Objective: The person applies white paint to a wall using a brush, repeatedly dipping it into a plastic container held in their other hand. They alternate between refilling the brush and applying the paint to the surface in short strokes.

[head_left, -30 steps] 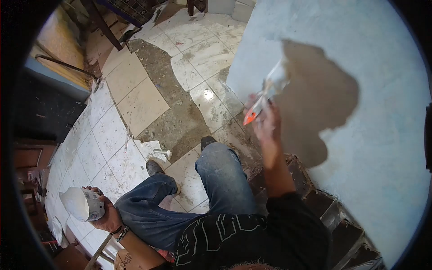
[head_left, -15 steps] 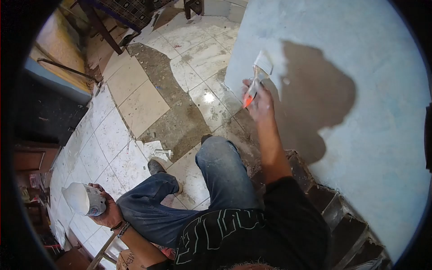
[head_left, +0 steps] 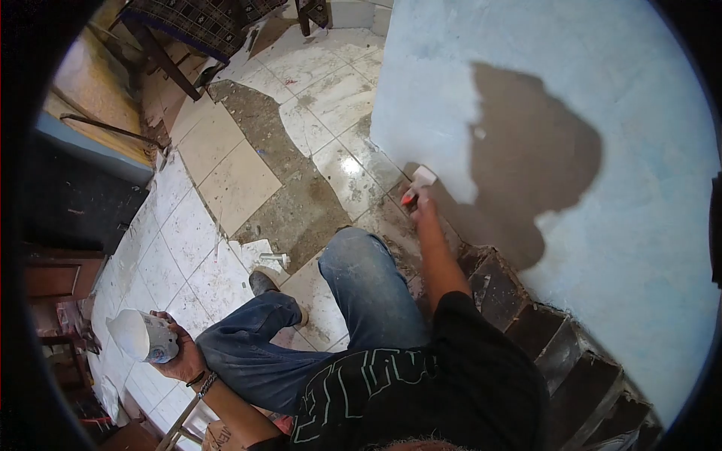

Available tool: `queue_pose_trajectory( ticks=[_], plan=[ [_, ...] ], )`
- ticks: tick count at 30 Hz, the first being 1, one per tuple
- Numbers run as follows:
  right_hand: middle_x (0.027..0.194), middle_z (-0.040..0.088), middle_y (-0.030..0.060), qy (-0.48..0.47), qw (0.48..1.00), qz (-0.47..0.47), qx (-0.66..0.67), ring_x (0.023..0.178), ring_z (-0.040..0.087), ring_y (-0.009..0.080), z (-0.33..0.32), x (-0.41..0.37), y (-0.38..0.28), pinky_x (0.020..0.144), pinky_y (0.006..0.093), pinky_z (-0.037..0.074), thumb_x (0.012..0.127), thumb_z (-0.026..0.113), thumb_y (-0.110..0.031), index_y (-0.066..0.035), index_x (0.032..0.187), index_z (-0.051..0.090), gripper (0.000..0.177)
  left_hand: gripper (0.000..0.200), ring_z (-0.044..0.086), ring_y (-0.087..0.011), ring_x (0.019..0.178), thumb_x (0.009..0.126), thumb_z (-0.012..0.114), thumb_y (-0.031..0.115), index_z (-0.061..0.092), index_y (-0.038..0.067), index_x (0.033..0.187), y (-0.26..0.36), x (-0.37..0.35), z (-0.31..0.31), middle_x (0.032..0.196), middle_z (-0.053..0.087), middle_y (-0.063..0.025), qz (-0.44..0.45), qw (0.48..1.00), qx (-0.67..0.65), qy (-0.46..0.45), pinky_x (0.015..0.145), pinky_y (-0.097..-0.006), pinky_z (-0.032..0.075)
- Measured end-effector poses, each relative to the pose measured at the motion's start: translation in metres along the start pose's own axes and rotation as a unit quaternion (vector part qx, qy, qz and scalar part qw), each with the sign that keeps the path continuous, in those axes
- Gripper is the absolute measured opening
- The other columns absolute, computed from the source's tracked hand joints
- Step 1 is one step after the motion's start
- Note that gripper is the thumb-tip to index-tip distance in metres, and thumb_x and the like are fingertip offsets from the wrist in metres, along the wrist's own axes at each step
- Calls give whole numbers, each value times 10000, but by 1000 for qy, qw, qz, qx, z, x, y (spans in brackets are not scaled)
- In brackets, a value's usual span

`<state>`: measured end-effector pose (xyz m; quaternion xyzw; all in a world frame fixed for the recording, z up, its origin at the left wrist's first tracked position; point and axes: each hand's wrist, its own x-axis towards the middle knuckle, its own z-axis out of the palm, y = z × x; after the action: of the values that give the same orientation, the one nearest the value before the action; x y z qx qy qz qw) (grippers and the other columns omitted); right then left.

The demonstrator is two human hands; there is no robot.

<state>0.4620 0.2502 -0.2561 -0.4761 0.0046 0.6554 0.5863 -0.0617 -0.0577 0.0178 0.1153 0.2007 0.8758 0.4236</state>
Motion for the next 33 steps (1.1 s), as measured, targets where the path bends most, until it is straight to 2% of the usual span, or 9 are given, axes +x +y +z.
queue_pose_trajectory(
  ticks=[9, 12, 15, 18, 20, 25, 27, 29, 33],
  plan=[
    [977, 630, 142, -196, 957, -215, 10, 734, 633, 213, 171, -216, -116, 657, 317, 523, 906, 541, -142, -14, 1122, 511, 253, 747, 423, -401, 1215, 788, 627, 289, 286, -18, 1377, -11, 1, 10, 1297, 409, -270, -19, 998, -50, -15, 916, -508, 484],
    [972, 630, 143, -219, 917, -316, -107, 737, 633, 219, 188, -263, -125, 653, 319, 523, 908, 528, -125, -16, 1116, 505, 236, 735, 426, -401, 1212, 791, 622, 293, 297, -21, 1370, -10, 1, 11, 1287, 416, -272, -13, 998, -61, -23, 907, -507, 489],
    [968, 628, 156, -185, 926, -310, -112, 746, 638, 225, 172, -232, -121, 634, 318, 522, 904, 521, -108, -12, 1096, 503, 215, 719, 434, -403, 1204, 800, 618, 298, 310, -20, 1367, -6, -2, 10, 1277, 428, -274, -4, 998, -60, -14, 891, -504, 496],
    [1018, 617, 154, -135, 928, -308, -161, 821, 656, 250, 102, -136, -83, 659, 361, 558, 906, 531, -124, -3, 1202, 460, 328, 706, 445, -406, 1194, 814, 612, 312, 320, -9, 1370, -6, -1, 8, 1276, 438, -272, 4, 998, -63, 2, 870, -498, 507],
    [1031, 623, 173, -35, 963, -183, -194, 795, 667, 276, 67, -106, -45, 622, 366, 573, 887, 550, -110, 8, 1176, 466, 323, 697, 453, -406, 1186, 824, 606, 327, 327, -1, 1372, -7, -1, 9, 1279, 442, -271, 8, 998, -66, 6, 856, -494, 513],
    [906, 612, 159, -49, 994, -72, -62, 708, 646, 237, 91, -130, -41, 542, 304, 538, 883, 558, -118, 2, 1000, 516, 173, 671, 460, -405, 1182, 838, 589, 347, 352, -3, 1359, -16, -4, 23, 1285, 447, -262, 7, 996, -84, -7, 854, -491, 516],
    [888, 596, 164, -74, 981, -148, -101, 727, 629, 224, 110, -98, -76, 564, 304, 515, 897, 564, -152, 1, 849, 506, 171, 673, 465, -406, 1178, 838, 588, 353, 356, -12, 1353, -17, -4, 26, 1284, 452, -259, 4, 996, -85, -12, 859, -488, 517],
    [944, 624, 171, -170, 965, -202, -1, 827, 637, 251, 176, -174, -129, 697, 315, 538, 888, 553, -136, 21, 1112, 530, 274, 680, 472, -407, 1172, 836, 589, 358, 355, -20, 1350, -19, -1, 22, 1286, 454, -256, 0, 998, -68, -6, 863, -484, 518],
    [1025, 599, 195, -276, 912, -296, -72, 862, 627, 268, 245, -275, -172, 716, 340, 514, 913, 528, -154, 20, 1107, 514, 261, 682, 487, -408, 1155, 833, 587, 362, 361, -30, 1343, -16, 1, 14, 1277, 461, -267, 0, 997, -83, -5, 864, -482, 522]
  ],
)
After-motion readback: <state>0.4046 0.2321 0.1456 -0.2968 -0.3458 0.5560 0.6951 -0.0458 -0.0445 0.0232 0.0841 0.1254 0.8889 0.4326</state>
